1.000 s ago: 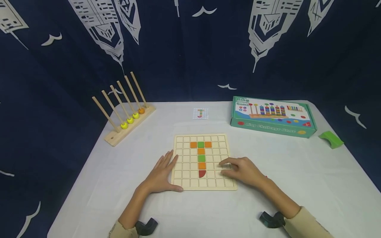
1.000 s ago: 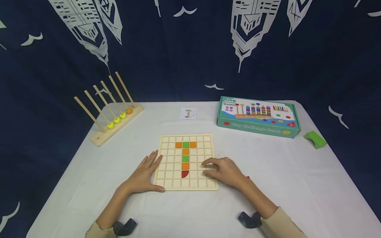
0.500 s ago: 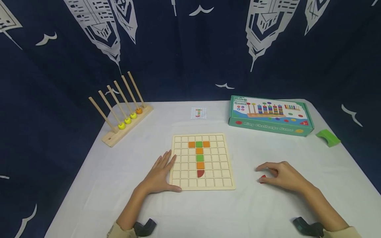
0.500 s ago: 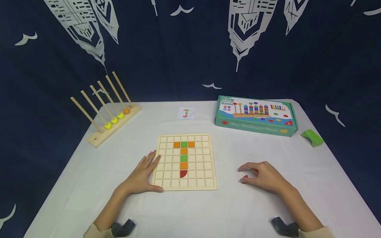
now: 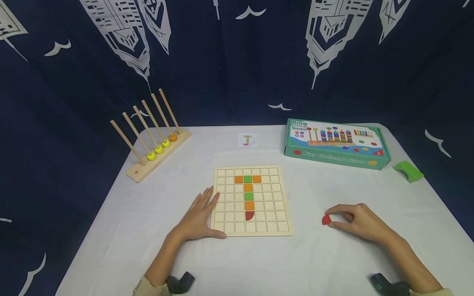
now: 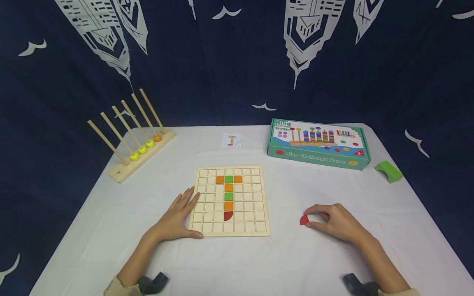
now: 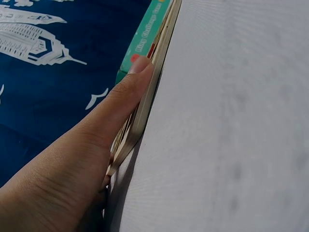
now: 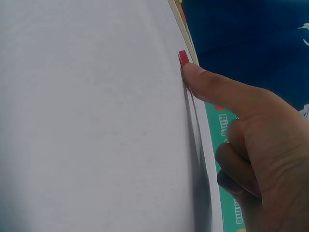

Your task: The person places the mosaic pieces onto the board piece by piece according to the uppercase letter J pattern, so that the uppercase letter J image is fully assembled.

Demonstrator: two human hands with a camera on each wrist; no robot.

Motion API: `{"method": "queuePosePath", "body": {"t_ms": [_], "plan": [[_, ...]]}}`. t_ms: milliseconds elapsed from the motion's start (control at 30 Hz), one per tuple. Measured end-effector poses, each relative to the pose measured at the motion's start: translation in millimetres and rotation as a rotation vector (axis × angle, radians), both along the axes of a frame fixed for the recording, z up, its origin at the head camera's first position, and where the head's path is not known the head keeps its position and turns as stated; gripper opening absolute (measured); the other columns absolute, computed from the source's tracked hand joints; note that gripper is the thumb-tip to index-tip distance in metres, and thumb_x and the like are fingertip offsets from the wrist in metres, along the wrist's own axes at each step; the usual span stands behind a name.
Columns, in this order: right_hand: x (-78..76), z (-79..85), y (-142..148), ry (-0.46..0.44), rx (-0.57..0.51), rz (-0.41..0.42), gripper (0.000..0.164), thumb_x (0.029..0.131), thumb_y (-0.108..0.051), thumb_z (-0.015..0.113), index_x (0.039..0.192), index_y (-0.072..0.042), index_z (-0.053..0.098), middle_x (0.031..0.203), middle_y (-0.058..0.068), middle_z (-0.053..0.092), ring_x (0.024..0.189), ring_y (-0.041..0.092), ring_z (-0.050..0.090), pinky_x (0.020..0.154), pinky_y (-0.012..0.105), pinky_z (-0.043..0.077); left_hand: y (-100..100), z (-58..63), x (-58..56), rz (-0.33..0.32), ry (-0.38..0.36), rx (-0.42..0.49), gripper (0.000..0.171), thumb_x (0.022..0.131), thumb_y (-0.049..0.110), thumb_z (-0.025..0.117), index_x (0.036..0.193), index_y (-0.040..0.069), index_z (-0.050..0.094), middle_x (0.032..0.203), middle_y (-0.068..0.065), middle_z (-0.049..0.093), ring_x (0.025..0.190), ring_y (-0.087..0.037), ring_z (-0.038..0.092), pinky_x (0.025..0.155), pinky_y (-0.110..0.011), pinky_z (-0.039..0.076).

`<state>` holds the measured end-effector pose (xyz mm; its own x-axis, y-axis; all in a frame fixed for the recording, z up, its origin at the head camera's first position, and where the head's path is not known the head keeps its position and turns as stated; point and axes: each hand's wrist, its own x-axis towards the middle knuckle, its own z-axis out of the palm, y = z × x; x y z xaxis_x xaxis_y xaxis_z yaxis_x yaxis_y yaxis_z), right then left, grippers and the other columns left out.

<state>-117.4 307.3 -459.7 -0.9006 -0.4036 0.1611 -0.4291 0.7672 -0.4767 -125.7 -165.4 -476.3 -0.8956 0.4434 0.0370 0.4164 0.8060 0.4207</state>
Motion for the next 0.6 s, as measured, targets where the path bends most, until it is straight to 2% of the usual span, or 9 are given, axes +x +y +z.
{"method": "queuePosePath", "body": {"t_ms": [233,433,600], "plan": [[-19.5,-4.1,-2,0.104,-0.050,-0.051,0.028,0.068,-0.031,0.078,0.093,-0.026,0.068,0.050,-0.015,0.022,0.046,-0.003,0.018,0.039,0.017,0.020,0,-1.3,-0.6,0.001,-0.002,0.002,0.124,0.050,0.081,0.059,0.144,0.013,0.015,0.151,-0.008,0.001,0.138,-0.019,-0.001,0.111,-0.038,0.003],[-29.0,-5.6,-7,0.072,-0.024,-0.042,0.030,0.070,-0.033,0.075,0.098,-0.022,0.068,0.050,-0.015,0.022,0.046,-0.002,0.018,0.039,0.017,0.021,0,-1.4,-0.1,0.001,-0.009,-0.002,0.124,0.050,0.081,0.059,0.145,0.014,0.015,0.151,-0.007,0.000,0.138,-0.018,-0.002,0.111,-0.038,0.002],[-26.3,-2.9,-11,0.077,0.015,-0.111,0.037,0.066,-0.044,0.075,0.096,-0.023,0.068,0.048,-0.013,0.023,0.045,0.000,0.016,0.038,0.019,0.019,0,0.5,0.3,-0.001,-0.007,0.002,0.124,0.050,0.080,0.060,0.144,0.013,0.015,0.151,-0.008,0.000,0.138,-0.019,-0.002,0.111,-0.039,0.003]]}}
